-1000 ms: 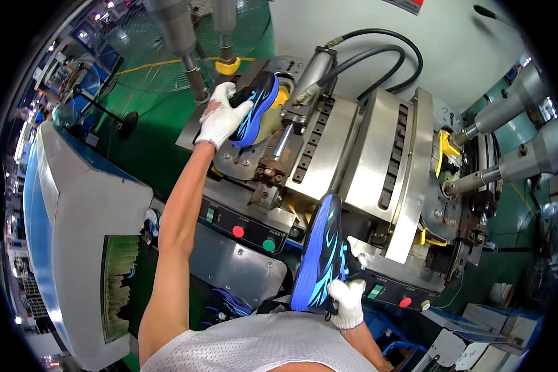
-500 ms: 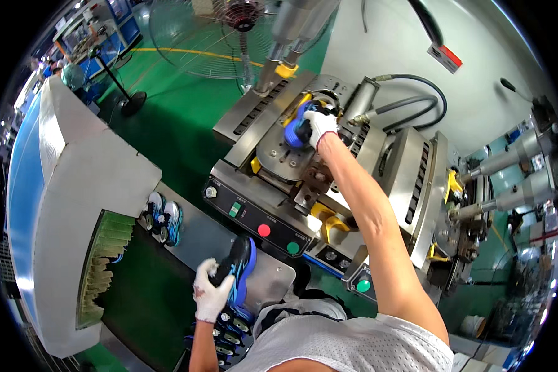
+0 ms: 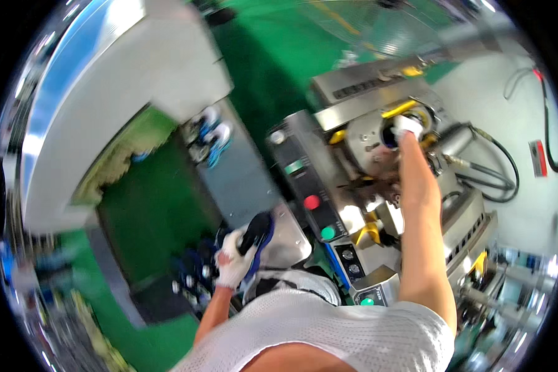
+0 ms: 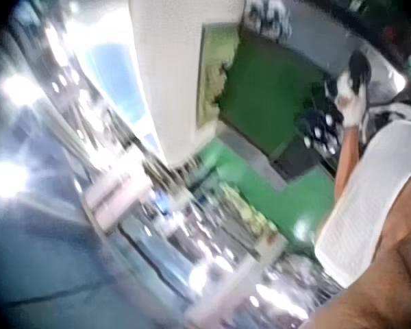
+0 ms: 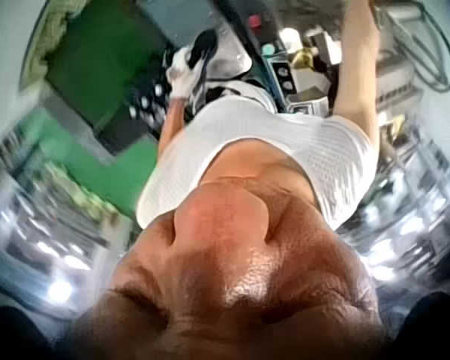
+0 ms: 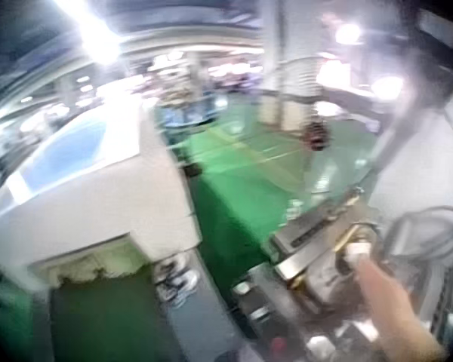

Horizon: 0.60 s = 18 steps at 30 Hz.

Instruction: The person repeatedly picks up blue and black sneakers from a conveyor belt, places them into a shoe assembly machine, and removes them after processing. The person handles the shoes one at a time, placing them into the machine's mold and then moving the finished shoes to a collection area.

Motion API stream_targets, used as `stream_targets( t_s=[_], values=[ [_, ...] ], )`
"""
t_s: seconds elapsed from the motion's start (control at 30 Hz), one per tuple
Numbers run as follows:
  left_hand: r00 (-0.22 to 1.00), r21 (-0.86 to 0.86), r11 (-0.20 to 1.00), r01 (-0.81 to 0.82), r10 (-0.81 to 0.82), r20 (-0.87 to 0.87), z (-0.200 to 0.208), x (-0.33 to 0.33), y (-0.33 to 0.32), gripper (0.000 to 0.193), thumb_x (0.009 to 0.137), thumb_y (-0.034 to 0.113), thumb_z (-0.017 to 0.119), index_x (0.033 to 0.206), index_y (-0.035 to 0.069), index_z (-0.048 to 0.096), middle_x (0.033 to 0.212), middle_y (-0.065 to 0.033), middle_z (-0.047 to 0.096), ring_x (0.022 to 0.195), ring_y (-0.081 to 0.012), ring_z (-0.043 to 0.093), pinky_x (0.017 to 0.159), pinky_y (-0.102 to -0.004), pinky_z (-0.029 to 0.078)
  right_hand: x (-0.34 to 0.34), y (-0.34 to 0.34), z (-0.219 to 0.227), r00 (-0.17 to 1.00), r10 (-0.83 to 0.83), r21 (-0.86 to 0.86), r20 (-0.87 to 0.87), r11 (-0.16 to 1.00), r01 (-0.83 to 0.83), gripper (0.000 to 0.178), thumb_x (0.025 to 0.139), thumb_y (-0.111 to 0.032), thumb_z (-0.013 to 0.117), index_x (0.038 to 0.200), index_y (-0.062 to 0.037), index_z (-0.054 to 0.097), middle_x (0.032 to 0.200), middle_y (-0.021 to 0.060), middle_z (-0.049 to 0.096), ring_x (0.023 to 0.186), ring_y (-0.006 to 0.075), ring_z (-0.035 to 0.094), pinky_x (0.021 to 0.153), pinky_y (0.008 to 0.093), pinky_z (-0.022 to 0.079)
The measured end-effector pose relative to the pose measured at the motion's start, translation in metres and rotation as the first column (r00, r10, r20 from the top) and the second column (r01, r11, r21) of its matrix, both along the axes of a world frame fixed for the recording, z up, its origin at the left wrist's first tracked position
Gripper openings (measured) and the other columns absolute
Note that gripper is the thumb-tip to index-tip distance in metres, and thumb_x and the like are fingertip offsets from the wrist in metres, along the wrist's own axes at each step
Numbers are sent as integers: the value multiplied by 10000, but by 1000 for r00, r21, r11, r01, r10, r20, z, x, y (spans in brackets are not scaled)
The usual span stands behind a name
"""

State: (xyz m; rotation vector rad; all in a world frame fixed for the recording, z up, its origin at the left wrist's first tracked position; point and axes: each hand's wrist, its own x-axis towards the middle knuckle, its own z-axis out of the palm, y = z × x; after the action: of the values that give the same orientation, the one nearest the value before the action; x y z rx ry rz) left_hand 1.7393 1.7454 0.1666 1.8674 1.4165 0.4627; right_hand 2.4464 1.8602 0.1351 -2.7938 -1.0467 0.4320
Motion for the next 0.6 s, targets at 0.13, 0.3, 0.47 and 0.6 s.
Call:
stream_targets(
  t_s=[0.13,0.3,0.47,0.6],
  values=[
    [982,-34,982,-188,188,3,26,-16,-28,580,792,277,820,1270,49,584,1132,-161,649,1049,-314,659,912,-409,520,-38,6,42,648,-213,356,-731,691,629,464,906,-305,737,1276,-50,621,1164,110,679,954,280,658,834,472,556],
    [960,-20,960,-279,279,-2,26,-34,-57,599,778,276,825,1276,53,577,1162,-152,659,1069,-310,662,937,-406,519,-267,-42,147,991,-11,726,134,682,-91,799,925,-446,685,1476,68,418,1471,289,496,1335,373,524,1131,429,386],
    [973,113,969,-218,224,-47,36,-50,-16,579,773,307,814,1255,71,598,1117,-125,673,1031,-287,677,891,-409,533,-427,-150,69,900,297,451,318,787,-420,843,913,-404,676,1534,55,338,1621,280,270,1511,411,259,1230,504,235],
    [991,244,961,-127,134,-12,14,-53,64,522,784,280,794,1228,82,603,1127,-129,669,1034,-328,672,883,-418,531,-455,-197,10,781,547,-175,300,837,-519,1017,767,-418,757,1548,51,307,1620,294,249,1519,442,211,1246,586,111]
  ],
)
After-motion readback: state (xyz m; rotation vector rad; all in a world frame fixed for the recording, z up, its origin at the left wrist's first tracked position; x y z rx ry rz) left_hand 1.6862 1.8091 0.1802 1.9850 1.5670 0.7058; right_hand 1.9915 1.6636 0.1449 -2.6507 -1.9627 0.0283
